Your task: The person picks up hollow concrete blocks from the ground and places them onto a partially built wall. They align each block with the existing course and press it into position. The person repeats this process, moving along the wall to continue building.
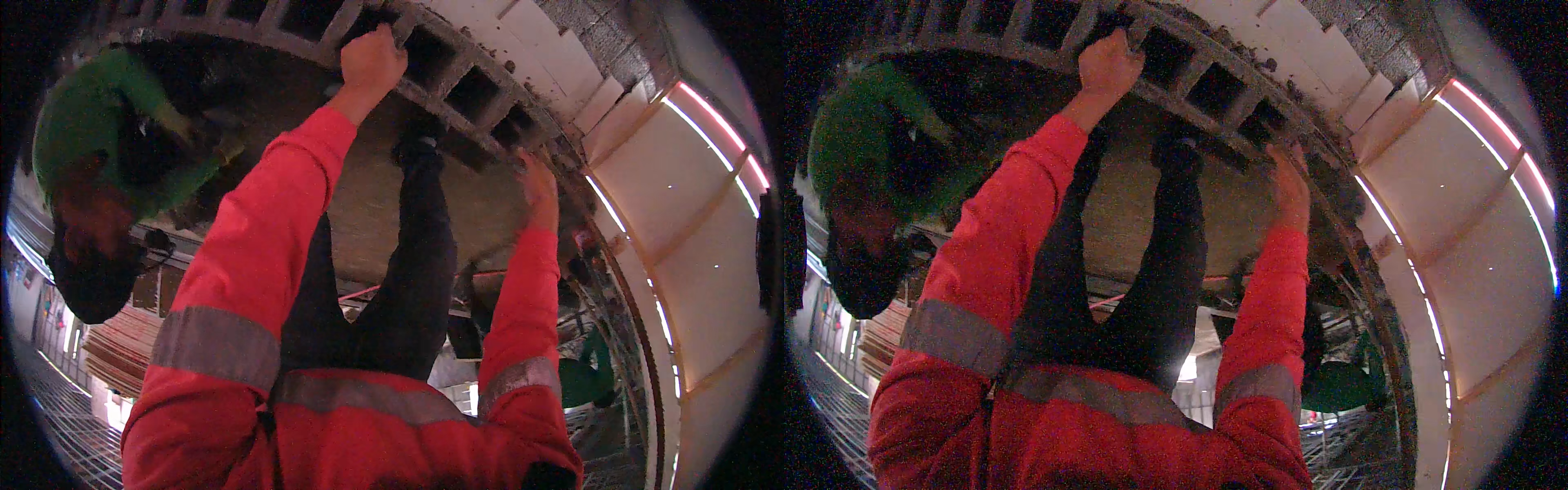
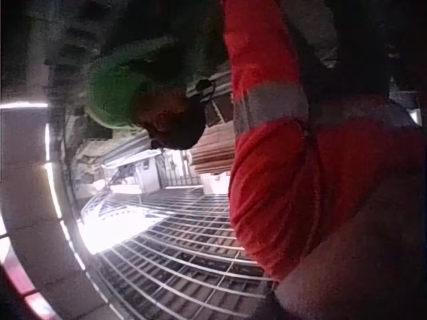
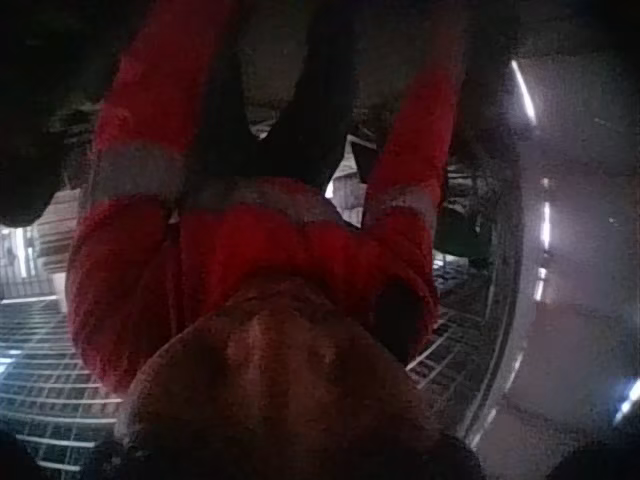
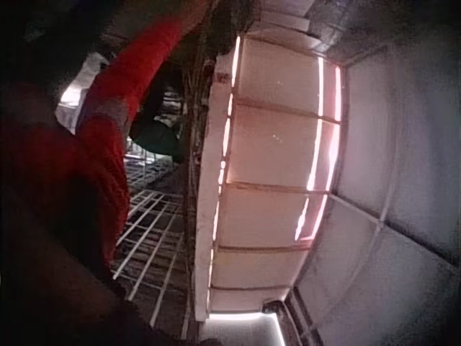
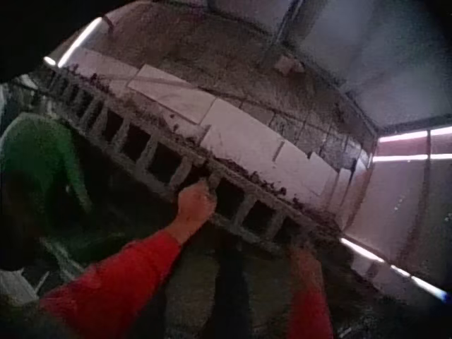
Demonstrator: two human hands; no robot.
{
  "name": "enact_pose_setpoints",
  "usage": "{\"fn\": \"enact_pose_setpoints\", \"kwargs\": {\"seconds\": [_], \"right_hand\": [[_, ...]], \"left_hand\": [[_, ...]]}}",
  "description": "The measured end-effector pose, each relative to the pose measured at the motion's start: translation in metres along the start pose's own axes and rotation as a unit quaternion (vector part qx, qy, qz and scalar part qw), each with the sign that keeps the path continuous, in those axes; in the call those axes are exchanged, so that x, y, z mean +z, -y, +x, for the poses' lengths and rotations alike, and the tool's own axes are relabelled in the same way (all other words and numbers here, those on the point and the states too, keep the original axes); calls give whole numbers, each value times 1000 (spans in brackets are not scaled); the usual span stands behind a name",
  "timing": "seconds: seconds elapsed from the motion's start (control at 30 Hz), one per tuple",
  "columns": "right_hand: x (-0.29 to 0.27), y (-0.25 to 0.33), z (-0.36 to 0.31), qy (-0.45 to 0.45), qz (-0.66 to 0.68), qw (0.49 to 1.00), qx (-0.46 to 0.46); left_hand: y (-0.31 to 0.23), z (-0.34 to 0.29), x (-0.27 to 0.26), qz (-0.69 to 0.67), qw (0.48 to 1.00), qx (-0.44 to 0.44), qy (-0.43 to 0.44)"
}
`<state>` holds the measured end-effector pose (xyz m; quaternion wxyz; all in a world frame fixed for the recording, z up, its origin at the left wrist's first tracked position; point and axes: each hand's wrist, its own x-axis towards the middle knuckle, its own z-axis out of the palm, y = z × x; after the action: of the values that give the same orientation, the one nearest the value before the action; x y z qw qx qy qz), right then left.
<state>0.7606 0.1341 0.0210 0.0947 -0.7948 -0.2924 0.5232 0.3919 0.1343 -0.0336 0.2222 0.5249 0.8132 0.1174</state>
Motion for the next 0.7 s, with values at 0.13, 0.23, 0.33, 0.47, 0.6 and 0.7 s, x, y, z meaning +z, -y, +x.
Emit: {"fn": "enact_pose_setpoints", "kwargs": {"seconds": [0.13,0.23,0.33,0.47,0.6,0.7], "right_hand": [[-46,72,-11,26,-24,989,-145],[-36,126,0,64,-163,948,-267],[11,148,49,234,-236,891,-308],[79,160,75,300,-466,763,-333],[126,152,66,363,-497,729,-297],[132,136,69,315,-527,714,-336]], "left_hand": [[13,-2,6,-28,999,15,-39],[10,-3,2,-22,1000,-5,12],[2,-1,0,-17,1000,-16,-8],[2,-4,-1,-35,996,9,-80],[16,-18,0,-8,992,20,-125],[21,-27,7,-38,985,31,-163]]}}
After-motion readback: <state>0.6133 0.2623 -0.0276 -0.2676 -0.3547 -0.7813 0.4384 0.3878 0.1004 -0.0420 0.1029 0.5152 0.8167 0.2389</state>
